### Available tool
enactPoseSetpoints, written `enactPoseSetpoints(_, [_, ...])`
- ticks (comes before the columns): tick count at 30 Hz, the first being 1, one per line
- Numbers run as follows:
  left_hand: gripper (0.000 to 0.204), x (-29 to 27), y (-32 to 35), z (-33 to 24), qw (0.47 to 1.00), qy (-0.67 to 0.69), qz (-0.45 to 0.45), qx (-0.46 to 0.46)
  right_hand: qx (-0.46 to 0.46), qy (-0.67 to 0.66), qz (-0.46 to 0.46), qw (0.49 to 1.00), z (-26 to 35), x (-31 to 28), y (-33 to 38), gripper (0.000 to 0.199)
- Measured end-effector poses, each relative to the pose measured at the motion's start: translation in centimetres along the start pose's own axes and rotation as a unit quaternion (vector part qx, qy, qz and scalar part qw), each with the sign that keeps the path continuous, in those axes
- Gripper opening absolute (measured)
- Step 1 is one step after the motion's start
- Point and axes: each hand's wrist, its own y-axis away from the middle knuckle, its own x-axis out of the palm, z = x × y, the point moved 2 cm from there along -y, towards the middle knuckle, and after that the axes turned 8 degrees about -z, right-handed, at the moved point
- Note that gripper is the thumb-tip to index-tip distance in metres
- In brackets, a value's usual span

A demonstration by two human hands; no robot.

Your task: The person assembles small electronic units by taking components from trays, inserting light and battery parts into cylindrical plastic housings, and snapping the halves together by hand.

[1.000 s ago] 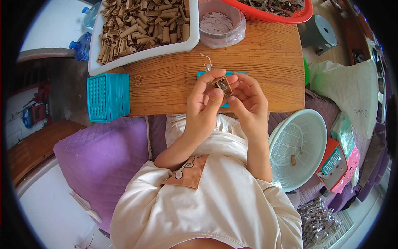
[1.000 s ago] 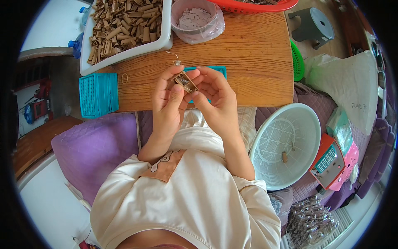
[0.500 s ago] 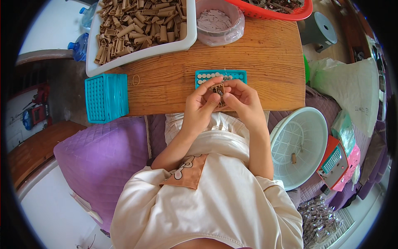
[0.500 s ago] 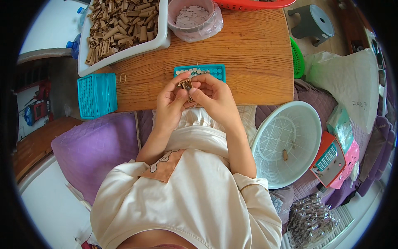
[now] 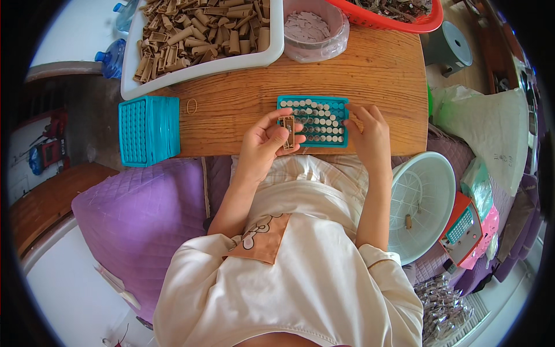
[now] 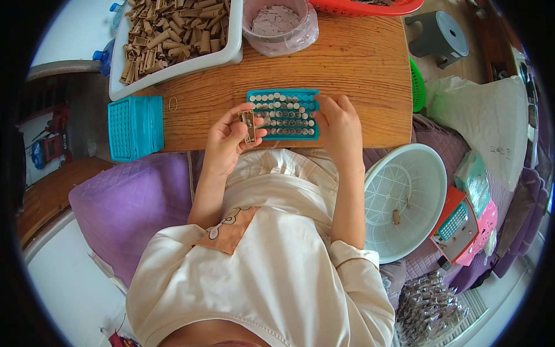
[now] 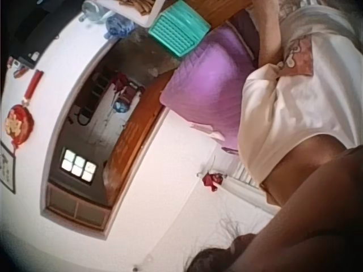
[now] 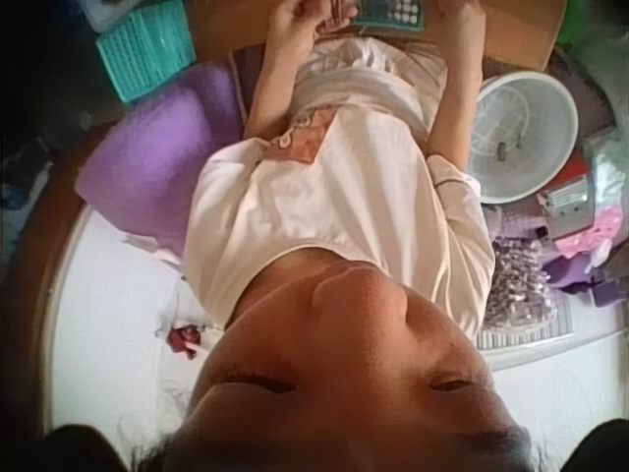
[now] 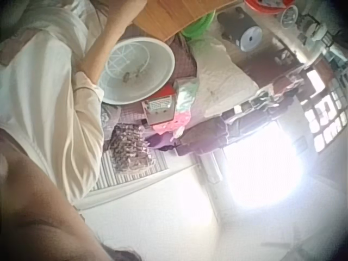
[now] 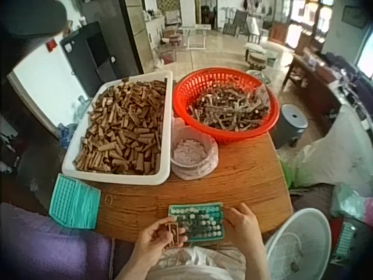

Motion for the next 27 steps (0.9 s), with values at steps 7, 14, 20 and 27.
enactPoseSetpoints(7, [0.049, 0.7, 0.4, 0.1, 0.999, 0.002, 0.029, -0.017, -0.071, 0.090, -0.027, 0.993, 0.4, 0.5, 0.7, 0.012])
enactPoseSetpoints(14, [0.048, 1.6, 1.0, 0.4, 0.998, -0.004, 0.054, -0.027, -0.105, -0.146, -0.139, 0.974, 5.7, 0.9, 2.8, 0.016])
enactPoseSetpoints(20, [0.030, 2.1, 1.1, 0.6, 0.999, 0.014, 0.035, -0.035, -0.153, -0.170, -0.066, 0.971, 5.4, 1.9, 3.4, 0.020])
enactPoseSetpoints(27, [0.026, 1.7, 1.1, 0.4, 0.998, -0.043, 0.042, -0.032, -0.053, -0.084, -0.079, 0.992, 0.7, 0.5, 1.6, 0.025])
